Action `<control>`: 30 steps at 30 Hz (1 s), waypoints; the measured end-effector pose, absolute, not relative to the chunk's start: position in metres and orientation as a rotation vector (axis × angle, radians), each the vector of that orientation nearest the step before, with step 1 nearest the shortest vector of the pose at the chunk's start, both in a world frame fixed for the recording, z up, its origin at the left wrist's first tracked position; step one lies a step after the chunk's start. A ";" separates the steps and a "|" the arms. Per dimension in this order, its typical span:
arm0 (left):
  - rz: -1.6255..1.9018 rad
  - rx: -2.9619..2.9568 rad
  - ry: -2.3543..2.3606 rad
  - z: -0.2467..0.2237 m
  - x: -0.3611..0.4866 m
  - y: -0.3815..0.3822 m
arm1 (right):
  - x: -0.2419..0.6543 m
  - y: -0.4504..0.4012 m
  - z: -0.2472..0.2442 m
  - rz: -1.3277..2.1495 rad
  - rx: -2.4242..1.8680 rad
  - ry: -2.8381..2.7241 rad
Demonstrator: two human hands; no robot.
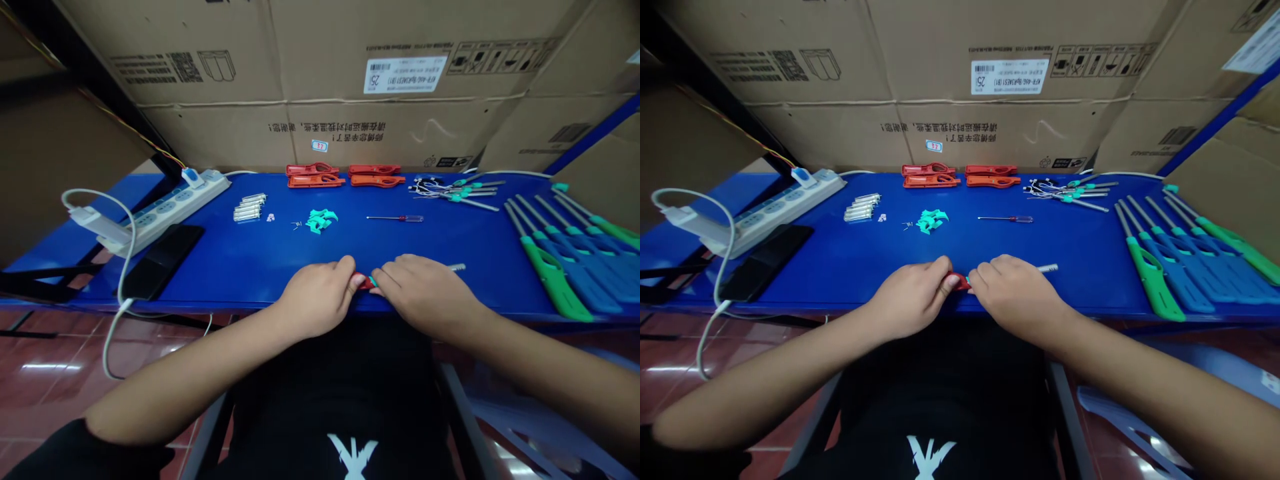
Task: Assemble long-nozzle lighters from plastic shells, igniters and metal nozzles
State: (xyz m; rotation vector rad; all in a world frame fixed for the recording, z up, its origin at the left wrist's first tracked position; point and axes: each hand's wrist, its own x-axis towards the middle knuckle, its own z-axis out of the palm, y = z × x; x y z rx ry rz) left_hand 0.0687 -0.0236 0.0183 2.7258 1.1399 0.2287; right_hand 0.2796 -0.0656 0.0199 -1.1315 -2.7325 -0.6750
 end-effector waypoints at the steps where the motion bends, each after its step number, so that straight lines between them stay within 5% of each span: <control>1: 0.182 2.733 1.149 0.019 0.070 -0.022 | 0.280 -0.065 0.018 -0.656 -1.135 -2.748; 17: 0.160 2.568 1.240 0.017 0.084 -0.004 | 0.275 -0.053 0.001 -0.346 -1.230 -2.693; 23: 0.341 2.488 0.818 0.026 0.068 0.014 | 0.290 -0.046 0.009 -0.381 -1.220 -2.657; 30: 0.536 2.586 0.904 0.022 0.021 0.008 | 0.302 -0.042 0.002 -0.203 -1.290 -2.526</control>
